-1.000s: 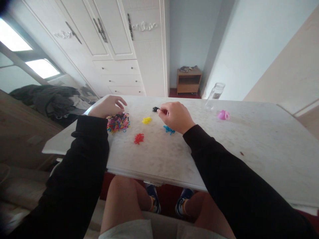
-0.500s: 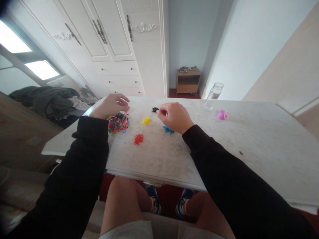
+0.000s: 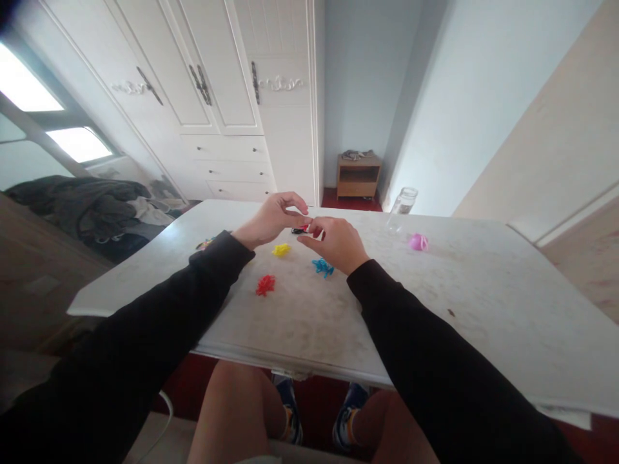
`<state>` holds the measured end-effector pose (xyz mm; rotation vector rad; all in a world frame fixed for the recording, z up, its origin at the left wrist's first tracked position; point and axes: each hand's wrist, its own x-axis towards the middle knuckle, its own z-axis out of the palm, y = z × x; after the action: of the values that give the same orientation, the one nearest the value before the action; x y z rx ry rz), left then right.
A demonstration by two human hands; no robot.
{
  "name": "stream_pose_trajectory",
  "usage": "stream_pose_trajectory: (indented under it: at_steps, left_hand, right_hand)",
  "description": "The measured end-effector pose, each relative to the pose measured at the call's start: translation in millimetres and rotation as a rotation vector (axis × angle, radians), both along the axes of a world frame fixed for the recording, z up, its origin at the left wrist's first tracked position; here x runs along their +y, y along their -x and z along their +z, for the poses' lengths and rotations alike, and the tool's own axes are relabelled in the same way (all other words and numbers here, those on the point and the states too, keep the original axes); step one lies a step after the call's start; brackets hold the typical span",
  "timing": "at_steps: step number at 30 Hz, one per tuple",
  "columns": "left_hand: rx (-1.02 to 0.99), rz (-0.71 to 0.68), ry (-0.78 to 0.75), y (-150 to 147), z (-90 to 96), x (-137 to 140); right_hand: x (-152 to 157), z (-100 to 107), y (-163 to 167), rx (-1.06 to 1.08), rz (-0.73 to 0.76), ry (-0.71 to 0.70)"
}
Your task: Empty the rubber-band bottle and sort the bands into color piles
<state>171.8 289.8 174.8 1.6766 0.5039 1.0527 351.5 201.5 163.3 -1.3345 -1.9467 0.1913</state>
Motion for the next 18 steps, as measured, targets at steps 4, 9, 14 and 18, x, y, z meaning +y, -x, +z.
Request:
stream_pose_trajectory:
  at_steps: [4,9,14,18]
  left_hand:
    - [-0.026,-0.020,0.056,-3.8,-11.5,-0.7]
    - [-0.019,-0.074,0.071,13.7,-18.9,4.5]
    - [-0.002,-0.103,0.068,23.5,-21.0,10.6]
    - [-0.013,-0.127,0.060,24.5,-21.9,11.5]
  right_hand:
    - [0.5,-0.7,-0.7,0.001,-0.039,-0.030]
    - [-1.3,-1.1,4.2,-0.015,-0.017,-0.046]
    - [-2.6,-1.4,5.3,-0.014,-0.019,-0.051]
    - [-3.9,-0.5,6.5,-0.034,-0.028,-0.080]
